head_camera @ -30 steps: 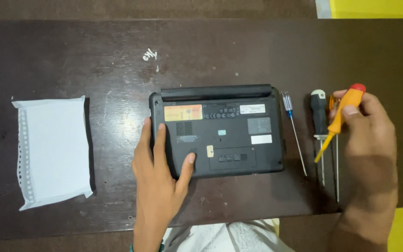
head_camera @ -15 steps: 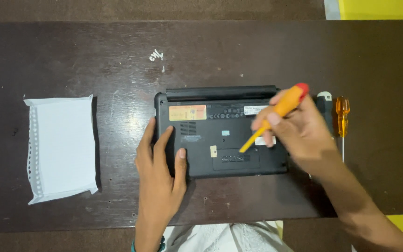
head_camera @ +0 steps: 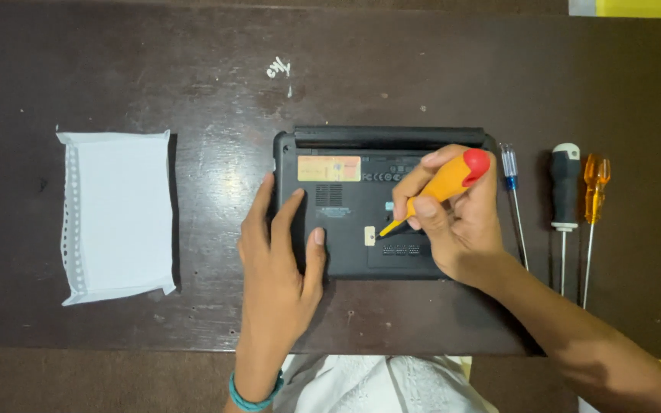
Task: Installing a RAM module, replacing the access cover, and inserting the battery into a laptop using a screwdriver.
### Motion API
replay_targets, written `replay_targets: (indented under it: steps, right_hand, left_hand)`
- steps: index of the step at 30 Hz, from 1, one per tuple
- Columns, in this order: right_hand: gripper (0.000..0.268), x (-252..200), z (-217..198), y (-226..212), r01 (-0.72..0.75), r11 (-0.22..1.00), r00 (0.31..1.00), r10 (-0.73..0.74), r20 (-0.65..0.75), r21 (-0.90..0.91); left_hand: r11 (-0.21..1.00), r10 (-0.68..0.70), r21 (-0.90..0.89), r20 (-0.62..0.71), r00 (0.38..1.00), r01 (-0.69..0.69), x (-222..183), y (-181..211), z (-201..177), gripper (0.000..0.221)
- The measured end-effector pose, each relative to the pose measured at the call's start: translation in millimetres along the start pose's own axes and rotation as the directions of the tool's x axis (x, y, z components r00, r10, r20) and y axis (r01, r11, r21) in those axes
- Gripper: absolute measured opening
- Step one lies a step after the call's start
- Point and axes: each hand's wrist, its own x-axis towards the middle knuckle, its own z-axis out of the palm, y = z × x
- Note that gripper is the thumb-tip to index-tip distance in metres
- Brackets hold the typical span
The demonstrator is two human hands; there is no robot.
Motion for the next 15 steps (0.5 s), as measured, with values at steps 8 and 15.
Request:
replay_targets:
  steps: [8, 15]
  right_hand:
    - [0.028, -4.7, -0.1, 4.3, -0.004, 1.000, 1.000, 0.004, 0.028, -0.007]
    - [0.027, -3.2, -2.6, 3.3, 0.019, 0.999, 0.997, -0.017, 0.074, -0.025]
  left_hand:
    - [0.999, 0.043, 0.023, -0.020, 0.999, -0.042, 0.0, -0.8, 0.5, 0.045]
    - [0.999, 0.039, 0.027, -0.017, 0.999, -0.039, -0.9, -1.6, 0.8, 0.045]
